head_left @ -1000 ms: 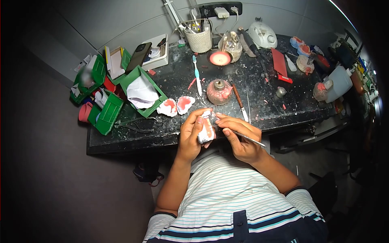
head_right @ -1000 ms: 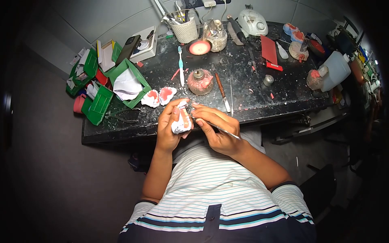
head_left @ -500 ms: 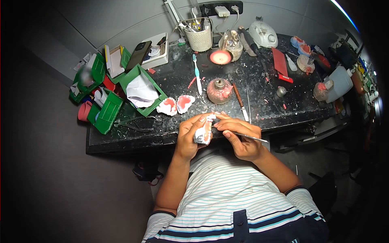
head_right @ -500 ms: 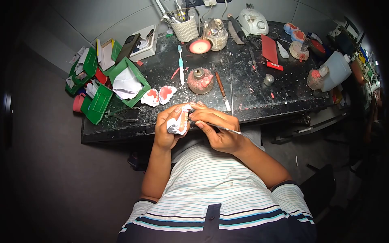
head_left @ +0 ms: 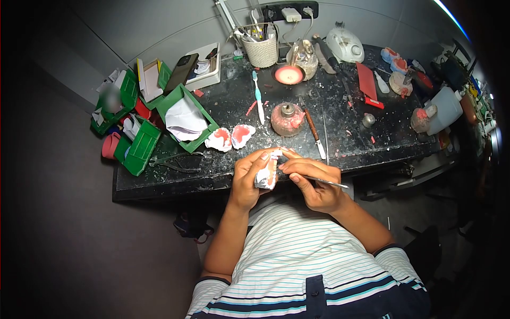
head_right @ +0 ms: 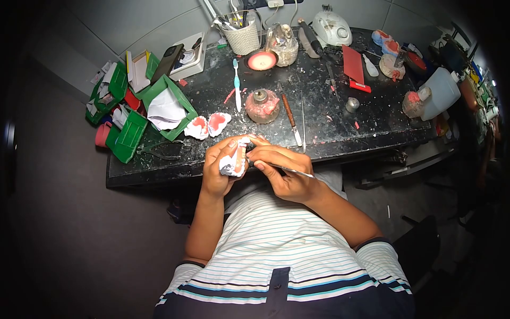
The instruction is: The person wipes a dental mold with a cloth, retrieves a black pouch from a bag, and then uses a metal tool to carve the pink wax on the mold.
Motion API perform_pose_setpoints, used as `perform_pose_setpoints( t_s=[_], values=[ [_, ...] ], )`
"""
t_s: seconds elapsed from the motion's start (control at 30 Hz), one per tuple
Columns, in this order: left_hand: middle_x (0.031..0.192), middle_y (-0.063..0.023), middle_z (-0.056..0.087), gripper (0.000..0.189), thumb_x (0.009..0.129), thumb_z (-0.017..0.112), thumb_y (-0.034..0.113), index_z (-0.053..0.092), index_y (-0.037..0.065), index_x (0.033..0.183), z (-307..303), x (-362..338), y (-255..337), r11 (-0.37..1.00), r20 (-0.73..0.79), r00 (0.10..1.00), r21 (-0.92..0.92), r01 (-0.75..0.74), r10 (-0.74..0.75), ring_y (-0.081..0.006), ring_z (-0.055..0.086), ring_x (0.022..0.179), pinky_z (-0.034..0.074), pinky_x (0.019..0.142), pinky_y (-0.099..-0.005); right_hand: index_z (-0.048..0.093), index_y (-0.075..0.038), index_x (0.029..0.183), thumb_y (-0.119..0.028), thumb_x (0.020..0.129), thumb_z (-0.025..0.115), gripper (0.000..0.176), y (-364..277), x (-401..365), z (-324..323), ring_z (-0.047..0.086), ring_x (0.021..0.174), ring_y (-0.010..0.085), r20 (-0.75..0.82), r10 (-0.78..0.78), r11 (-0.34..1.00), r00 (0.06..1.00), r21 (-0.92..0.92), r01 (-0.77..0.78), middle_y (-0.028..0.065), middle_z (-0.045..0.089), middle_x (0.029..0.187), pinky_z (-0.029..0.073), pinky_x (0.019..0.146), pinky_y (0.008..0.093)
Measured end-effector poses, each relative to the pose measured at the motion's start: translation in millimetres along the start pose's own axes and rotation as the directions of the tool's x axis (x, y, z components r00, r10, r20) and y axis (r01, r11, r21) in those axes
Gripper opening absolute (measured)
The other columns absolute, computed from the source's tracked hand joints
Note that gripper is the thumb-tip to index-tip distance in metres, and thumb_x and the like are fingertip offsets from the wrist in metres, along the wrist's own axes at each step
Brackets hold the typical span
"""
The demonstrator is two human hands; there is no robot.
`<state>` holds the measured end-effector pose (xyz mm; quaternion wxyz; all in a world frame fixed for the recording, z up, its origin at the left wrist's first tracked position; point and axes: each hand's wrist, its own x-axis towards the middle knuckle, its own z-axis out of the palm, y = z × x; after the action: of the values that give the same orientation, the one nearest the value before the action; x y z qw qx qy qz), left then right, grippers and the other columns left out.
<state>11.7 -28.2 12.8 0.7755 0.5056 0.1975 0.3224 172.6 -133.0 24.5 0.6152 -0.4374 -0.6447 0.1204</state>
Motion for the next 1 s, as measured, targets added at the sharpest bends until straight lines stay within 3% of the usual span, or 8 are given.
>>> perform_pose_setpoints(
  t_s=[1.0],
  values=[
    [0.076, -0.005, 0.065, 0.04, 0.104, 0.052, 0.025, 0.064, -0.007, 0.124, -3.5, 0.3, -2.2, 1.0, 0.015, 1.0, -0.022, -0.002, 0.002, -0.0072, 0.058, 0.059, 0.044, 0.051, -0.0203, 0.071, 0.007, 0.1, 0.002, 0.093, 0.066, 0.01, -2.0, -0.5, 0.6, 0.072, 0.107, 0.0341, -0.008, 0.045, 0.999, 0.999, 0.001, -0.045, 0.0166, 0.075, 0.101, 0.052, 0.104, 0.0454]
  ],
)
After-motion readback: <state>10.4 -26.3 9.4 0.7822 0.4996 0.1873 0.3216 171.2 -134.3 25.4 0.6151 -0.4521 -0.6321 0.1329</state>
